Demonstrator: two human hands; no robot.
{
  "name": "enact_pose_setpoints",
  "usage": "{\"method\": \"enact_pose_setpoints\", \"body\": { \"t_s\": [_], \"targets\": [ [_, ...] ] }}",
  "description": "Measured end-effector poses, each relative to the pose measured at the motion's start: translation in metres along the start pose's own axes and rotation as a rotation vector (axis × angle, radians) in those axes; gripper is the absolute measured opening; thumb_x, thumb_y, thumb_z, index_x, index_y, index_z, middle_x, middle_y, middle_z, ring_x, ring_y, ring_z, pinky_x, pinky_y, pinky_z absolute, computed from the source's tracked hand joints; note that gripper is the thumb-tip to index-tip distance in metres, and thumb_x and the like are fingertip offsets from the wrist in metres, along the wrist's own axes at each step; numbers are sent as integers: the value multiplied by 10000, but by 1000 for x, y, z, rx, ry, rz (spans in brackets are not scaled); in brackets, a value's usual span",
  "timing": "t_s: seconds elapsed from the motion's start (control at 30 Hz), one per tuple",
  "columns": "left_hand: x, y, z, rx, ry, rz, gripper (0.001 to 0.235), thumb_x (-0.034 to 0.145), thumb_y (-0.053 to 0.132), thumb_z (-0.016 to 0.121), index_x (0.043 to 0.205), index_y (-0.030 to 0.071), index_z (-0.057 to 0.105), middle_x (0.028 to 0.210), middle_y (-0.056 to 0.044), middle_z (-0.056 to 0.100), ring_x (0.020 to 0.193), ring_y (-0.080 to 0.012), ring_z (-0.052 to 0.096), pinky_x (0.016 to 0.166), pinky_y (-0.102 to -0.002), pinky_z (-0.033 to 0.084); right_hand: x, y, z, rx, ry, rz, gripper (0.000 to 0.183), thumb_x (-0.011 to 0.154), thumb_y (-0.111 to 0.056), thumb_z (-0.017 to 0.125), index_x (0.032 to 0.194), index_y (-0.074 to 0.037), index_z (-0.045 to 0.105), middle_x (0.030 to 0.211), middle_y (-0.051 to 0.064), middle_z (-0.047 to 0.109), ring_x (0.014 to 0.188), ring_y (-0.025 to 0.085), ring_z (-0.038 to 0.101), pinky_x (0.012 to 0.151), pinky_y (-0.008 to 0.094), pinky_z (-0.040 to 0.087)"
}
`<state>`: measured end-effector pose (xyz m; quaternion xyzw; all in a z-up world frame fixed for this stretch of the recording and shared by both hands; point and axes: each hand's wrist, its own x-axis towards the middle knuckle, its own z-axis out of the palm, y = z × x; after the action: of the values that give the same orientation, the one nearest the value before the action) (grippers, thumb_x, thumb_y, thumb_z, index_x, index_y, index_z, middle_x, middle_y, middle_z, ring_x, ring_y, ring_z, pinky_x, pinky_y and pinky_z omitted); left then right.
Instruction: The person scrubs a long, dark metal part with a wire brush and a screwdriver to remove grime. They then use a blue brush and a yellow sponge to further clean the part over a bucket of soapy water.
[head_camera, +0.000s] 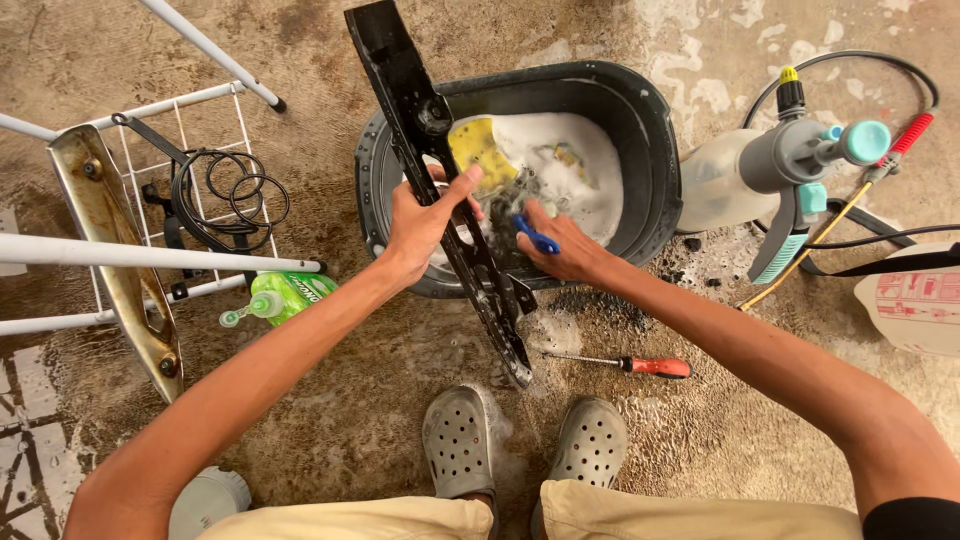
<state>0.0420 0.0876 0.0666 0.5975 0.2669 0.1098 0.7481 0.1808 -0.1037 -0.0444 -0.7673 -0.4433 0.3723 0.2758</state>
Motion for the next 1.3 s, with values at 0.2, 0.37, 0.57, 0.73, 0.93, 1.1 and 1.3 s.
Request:
{"method": "enact_pose_setpoints", "body": {
  "t_s": [0.2, 0.37, 0.57, 0.73, 0.93, 1.1, 1.3],
  "targets": [
    [-1, 0, -5, -90, -9, -48, 357, 916, 468, 633, 972, 124, 558, 764, -91, 714, 688, -187, 763, 627, -379, 686, -37, -39, -48, 153, 35, 145, 399, 1035, -275, 460, 1388, -100, 524, 724, 79, 606, 449, 96, 490, 329, 255, 428],
    [8, -8, -12, -50, -15, -3, 494, 946, 588, 588, 945, 93, 576, 794, -100, 710, 698, -185, 752, 753, -412, 674, -82, -87, -92, 245, 170, 120, 442, 1028, -314, 507, 1433, -156, 585, 760, 74, 694, 504, 120, 542, 413, 275, 468],
    [14, -7, -15, -83, 8, -92, 855, 915, 812, 354, 947, 18, 668, 761, -96, 719, 720, -200, 728, 920, -446, 598, -98, -137, -107, 396, 138, -28, 429, 984, -306, 569, 1372, -128, 619, 795, 28, 734, 631, 94, 731, 544, 257, 634],
    [9, -10, -14, -114, 25, -109, 890, 896, 826, 291, 1087, 48, 678, 920, -45, 732, 919, -130, 707, 1018, -409, 523, -97, -159, -109, 251, 160, -57, 410, 1020, -288, 587, 1382, -117, 673, 716, 67, 603, 628, 104, 530, 525, 269, 478],
    [-1, -17, 0, -122, -86, -7, 742, 982, 700, 302, 1074, 59, 664, 854, -87, 700, 769, -201, 682, 821, -436, 584, -68, -157, -105, 296, 343, -282, 365, 1039, -268, 572, 1368, -112, 601, 914, 61, 679, 642, 89, 593, 518, 259, 517],
    [5, -11, 6, -138, 61, 8, 733, 1067, 685, 274, 1019, 33, 606, 912, -29, 677, 892, -101, 714, 843, -291, 626, -64, -136, -41, 249, 319, -206, 356, 985, -165, 518, 1323, -126, 624, 975, 140, 716, 574, 90, 660, 407, 234, 577],
    [14, -12, -3, -149, 251, -84, 666, 899, 694, 301, 763, 134, 635, 535, -19, 561, 458, -142, 589, 476, -304, 508, -105, -96, 15, 84, 93, -591, 344, 1041, -150, 512, 1356, -34, 586, 993, 182, 744, 546, 98, 613, 462, 251, 556]
  ]
}}
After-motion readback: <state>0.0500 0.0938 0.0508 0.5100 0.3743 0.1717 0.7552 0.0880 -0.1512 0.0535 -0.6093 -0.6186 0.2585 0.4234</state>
